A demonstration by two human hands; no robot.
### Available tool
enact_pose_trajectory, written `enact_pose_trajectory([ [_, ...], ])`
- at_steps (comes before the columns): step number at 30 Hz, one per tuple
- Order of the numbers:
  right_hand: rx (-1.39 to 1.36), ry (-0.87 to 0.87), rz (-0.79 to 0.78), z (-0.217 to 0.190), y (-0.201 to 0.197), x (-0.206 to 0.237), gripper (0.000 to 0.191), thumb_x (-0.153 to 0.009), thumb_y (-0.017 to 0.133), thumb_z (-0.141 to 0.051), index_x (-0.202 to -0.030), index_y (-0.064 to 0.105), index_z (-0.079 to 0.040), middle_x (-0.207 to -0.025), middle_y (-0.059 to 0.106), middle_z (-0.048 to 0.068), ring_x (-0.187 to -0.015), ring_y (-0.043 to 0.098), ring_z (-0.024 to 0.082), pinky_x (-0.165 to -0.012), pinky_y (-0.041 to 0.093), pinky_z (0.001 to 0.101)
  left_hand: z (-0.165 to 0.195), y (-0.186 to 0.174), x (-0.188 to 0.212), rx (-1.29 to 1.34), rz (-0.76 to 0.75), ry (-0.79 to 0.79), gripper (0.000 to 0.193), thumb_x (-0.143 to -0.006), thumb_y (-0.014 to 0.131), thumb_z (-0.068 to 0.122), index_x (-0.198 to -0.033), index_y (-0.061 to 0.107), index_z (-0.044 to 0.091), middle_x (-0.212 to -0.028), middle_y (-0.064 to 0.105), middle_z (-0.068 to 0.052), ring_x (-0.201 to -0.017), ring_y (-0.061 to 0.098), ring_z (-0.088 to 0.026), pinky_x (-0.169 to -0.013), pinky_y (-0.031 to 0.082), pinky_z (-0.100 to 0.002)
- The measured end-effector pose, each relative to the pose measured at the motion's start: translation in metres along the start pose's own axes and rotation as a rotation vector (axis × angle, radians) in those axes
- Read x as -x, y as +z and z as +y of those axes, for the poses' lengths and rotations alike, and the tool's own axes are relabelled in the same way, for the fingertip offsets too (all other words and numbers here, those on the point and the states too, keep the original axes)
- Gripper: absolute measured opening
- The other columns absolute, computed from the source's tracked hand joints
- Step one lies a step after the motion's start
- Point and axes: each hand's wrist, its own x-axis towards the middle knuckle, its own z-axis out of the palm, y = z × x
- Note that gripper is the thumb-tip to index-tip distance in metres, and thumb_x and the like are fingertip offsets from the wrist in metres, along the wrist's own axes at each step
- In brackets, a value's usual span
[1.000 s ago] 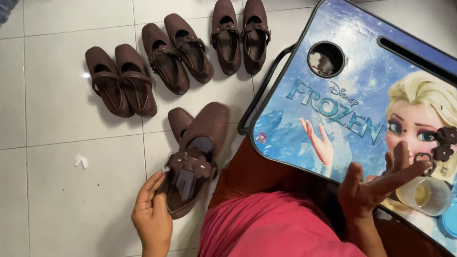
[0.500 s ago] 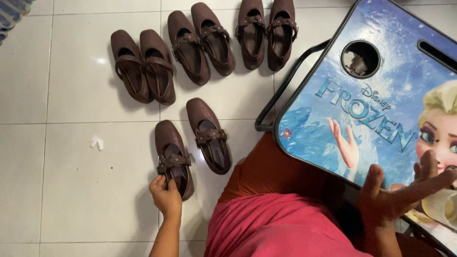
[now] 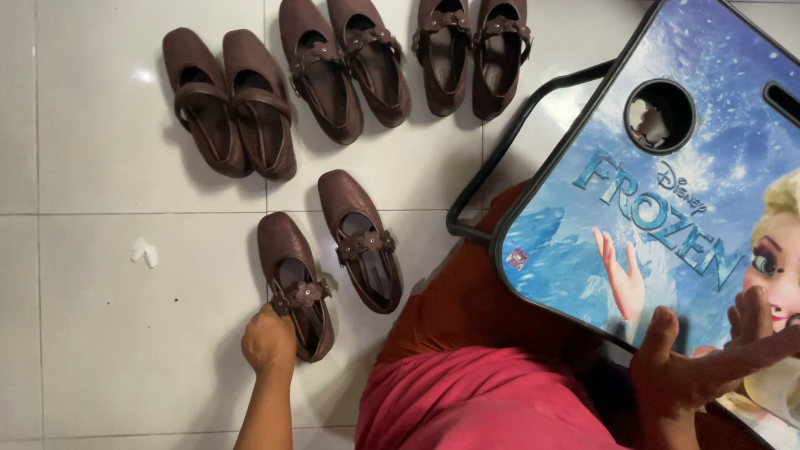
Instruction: The person attaches small flower-shaped decorations to the straps of brown children's shoes. They repeatedly pick up a shoe, apply a small amount of liquid adhesive to a decoration, and press it onto the strap, then place the shoe aside.
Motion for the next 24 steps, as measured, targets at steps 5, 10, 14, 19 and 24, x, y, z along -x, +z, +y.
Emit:
enact_pose_trajectory([
  [5,0.073,0.075,-0.018,0.007,0.008,0.0,0.091,-0.105,0.064,-0.025,-0.166,-0.001,-0.008,-0.155,0.047,0.026,-0.138,0.055,0.038,-0.116,0.05,0.044,-0.002,0.004,-0.007,-0.029,-0.021,0.031,0.031,-0.101,0.055,0.032,-0.097,0.075,0.009,-0.093,0.076,-0.019,-0.091,0.072,-0.04,-0.085,0.056,-0.052],
  [10,0.037,0.095,0.025,0.021,0.013,0.008,0.092,-0.103,0.067,-0.024,-0.165,0.003,-0.001,-0.155,0.047,0.027,-0.135,0.056,0.039,-0.113,0.051,0.045,0.009,-0.022,-0.015,-0.032,-0.076,-0.008,0.027,-0.097,0.058,0.033,-0.104,0.076,0.014,-0.093,0.076,-0.019,-0.091,0.072,-0.042,-0.086,0.056,-0.053],
  [14,0.064,0.189,-0.002,0.039,0.022,0.016,0.088,-0.101,0.069,-0.017,-0.162,0.009,0.004,-0.151,0.044,0.031,-0.137,0.053,0.039,-0.119,0.05,0.045,0.025,-0.041,-0.029,0.082,-0.038,-0.005,0.029,-0.098,0.058,0.034,-0.107,0.077,0.014,-0.092,0.076,-0.019,-0.092,0.071,-0.043,-0.087,0.055,-0.054],
  [19,0.177,0.548,-0.228,0.069,0.014,0.028,0.092,-0.092,0.078,-0.016,-0.161,0.022,0.007,-0.145,0.048,0.035,-0.141,0.055,0.04,-0.117,0.049,0.0454,0.04,-0.04,-0.051,-0.044,-0.22,-0.156,0.047,-0.085,0.071,0.049,-0.107,0.074,0.008,-0.099,0.075,-0.021,-0.098,0.071,-0.041,-0.088,0.056,-0.05],
  [24,-0.115,0.343,0.004,0.086,0.037,0.032,0.092,-0.091,0.078,-0.017,-0.161,0.022,0.005,-0.148,0.047,0.032,-0.141,0.054,0.038,-0.117,0.049,0.0446,0.051,-0.036,-0.067,-0.116,-0.236,-0.173,0.05,-0.09,0.067,0.055,-0.109,0.075,0.009,-0.101,0.077,-0.02,-0.099,0.073,-0.038,-0.091,0.057,-0.048],
])
